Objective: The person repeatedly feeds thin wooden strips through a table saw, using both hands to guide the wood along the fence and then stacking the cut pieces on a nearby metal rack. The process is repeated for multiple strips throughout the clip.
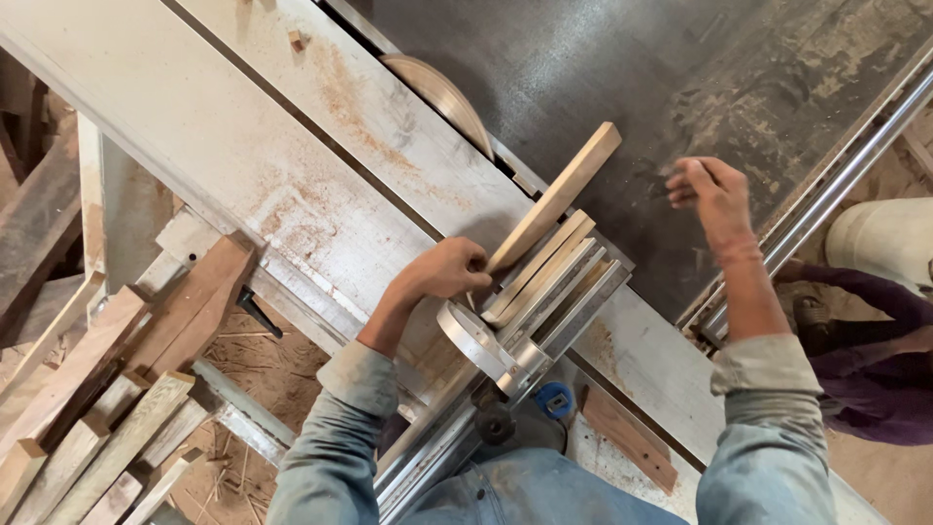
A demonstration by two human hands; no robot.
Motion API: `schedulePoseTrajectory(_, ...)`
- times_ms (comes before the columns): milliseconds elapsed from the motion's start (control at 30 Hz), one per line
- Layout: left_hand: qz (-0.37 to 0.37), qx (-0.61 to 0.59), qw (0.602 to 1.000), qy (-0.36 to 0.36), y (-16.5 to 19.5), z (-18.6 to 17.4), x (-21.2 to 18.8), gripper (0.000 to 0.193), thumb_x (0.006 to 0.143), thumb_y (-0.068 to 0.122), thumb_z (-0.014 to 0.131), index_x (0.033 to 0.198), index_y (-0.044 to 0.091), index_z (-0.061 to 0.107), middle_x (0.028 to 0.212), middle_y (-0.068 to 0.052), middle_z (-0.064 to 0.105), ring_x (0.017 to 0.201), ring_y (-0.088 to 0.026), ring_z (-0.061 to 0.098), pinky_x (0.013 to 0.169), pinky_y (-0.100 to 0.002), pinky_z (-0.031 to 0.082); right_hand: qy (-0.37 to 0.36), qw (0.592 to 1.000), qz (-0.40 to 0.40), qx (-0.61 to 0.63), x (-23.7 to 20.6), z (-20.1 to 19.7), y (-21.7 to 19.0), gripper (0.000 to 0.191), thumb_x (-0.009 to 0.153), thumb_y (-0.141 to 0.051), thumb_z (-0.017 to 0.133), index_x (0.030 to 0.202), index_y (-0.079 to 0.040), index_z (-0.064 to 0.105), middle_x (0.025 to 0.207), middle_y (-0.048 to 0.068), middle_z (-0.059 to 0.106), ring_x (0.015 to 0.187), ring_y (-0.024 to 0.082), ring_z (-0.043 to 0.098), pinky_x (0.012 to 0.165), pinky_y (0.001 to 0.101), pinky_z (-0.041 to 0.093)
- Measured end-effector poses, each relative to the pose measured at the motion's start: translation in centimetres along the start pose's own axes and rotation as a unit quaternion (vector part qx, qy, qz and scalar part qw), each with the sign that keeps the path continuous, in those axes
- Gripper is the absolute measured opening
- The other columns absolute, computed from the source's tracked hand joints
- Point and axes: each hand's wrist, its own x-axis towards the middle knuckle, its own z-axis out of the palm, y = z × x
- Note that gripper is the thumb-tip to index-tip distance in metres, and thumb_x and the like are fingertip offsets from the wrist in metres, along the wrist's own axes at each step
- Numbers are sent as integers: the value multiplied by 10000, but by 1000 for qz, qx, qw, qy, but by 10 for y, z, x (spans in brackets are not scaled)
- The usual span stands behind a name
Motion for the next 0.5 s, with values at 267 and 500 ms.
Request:
schedulePoseTrajectory(267,36,-24,999,33,22,-8,-21,289,855,189,687,1027,-43,670,804,-129,673,741,-208,646,685,-376,537,100,988,-78,-89,-74,-41,-7,219,1094,-91,582,1236,47,677,995,133,729,846,171,704,773,291,599)
schedulePoseTrajectory(500,61,-194,977,59,86,-31,-52,535,926,85,604,1443,-1,499,830,-82,612,732,-143,576,645,-306,497,78,921,-254,-284,-129,6,-64,203,1037,-158,701,1201,-38,716,1045,133,756,906,225,748,756,333,606)
